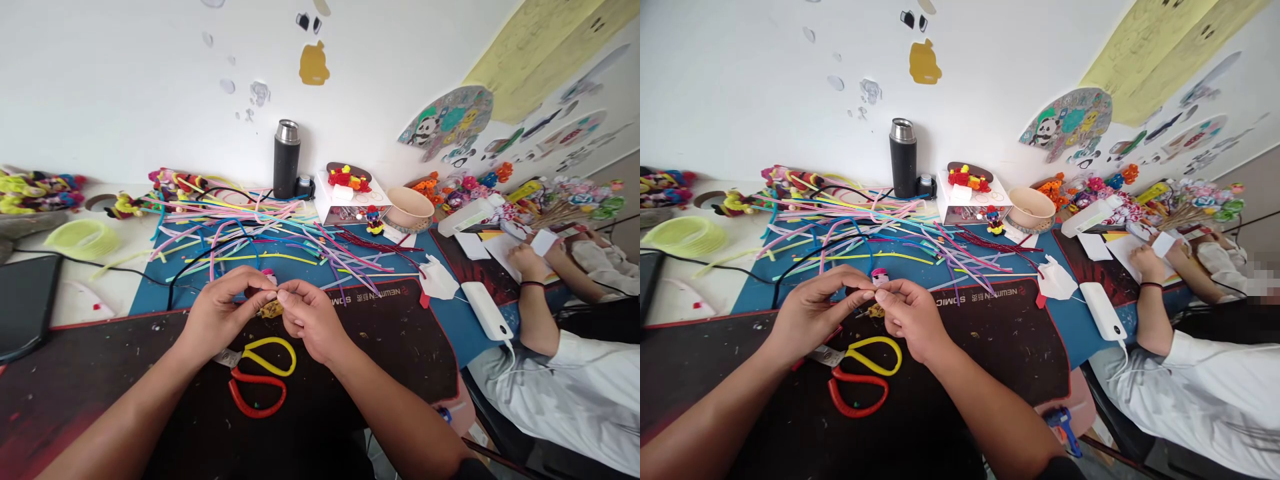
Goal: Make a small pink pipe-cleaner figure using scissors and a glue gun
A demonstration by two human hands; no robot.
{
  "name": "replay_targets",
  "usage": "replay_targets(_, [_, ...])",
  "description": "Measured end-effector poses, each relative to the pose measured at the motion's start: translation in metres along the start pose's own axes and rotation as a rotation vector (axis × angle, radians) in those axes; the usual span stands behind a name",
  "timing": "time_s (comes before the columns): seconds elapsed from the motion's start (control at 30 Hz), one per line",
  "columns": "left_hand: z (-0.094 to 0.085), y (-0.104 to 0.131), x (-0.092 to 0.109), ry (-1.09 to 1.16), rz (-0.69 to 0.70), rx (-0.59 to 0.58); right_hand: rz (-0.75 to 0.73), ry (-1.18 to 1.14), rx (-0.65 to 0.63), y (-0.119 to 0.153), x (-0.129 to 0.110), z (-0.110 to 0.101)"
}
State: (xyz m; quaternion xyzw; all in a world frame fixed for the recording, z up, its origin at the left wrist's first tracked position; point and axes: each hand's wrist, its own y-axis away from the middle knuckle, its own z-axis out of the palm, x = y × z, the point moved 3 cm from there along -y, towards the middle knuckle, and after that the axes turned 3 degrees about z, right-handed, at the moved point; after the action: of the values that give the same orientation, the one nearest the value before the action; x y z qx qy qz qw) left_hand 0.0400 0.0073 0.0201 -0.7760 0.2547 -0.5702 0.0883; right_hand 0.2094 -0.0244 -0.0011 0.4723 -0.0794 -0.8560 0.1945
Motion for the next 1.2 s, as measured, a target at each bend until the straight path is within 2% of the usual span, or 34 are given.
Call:
replay_targets(0.13, [0.0012, -0.0004, 0.0005, -0.003, -0.043, -0.002, -0.002, 0.006, 0.007, -0.0002, -0.0013, 0.0008])
replay_targets(0.37, [0.0046, -0.0026, 0.0033, 0.017, -0.151, -0.085, -0.035, 0.049, 0.063, -0.0015, 0.0006, -0.0028])
replay_targets(0.73, [0.0003, -0.0038, 0.0005, 0.056, -0.234, -0.074, -0.091, 0.099, 0.147, 0.0003, -0.0031, -0.0004])
replay_targets(0.9, [0.0017, -0.0037, -0.0001, 0.062, -0.257, -0.122, -0.1, 0.118, 0.139, -0.0006, -0.0008, 0.0001])
replay_targets(1.2, [0.0016, -0.0045, 0.0005, 0.114, -0.309, -0.12, -0.099, 0.143, 0.103, 0.0, -0.0016, 0.0016])
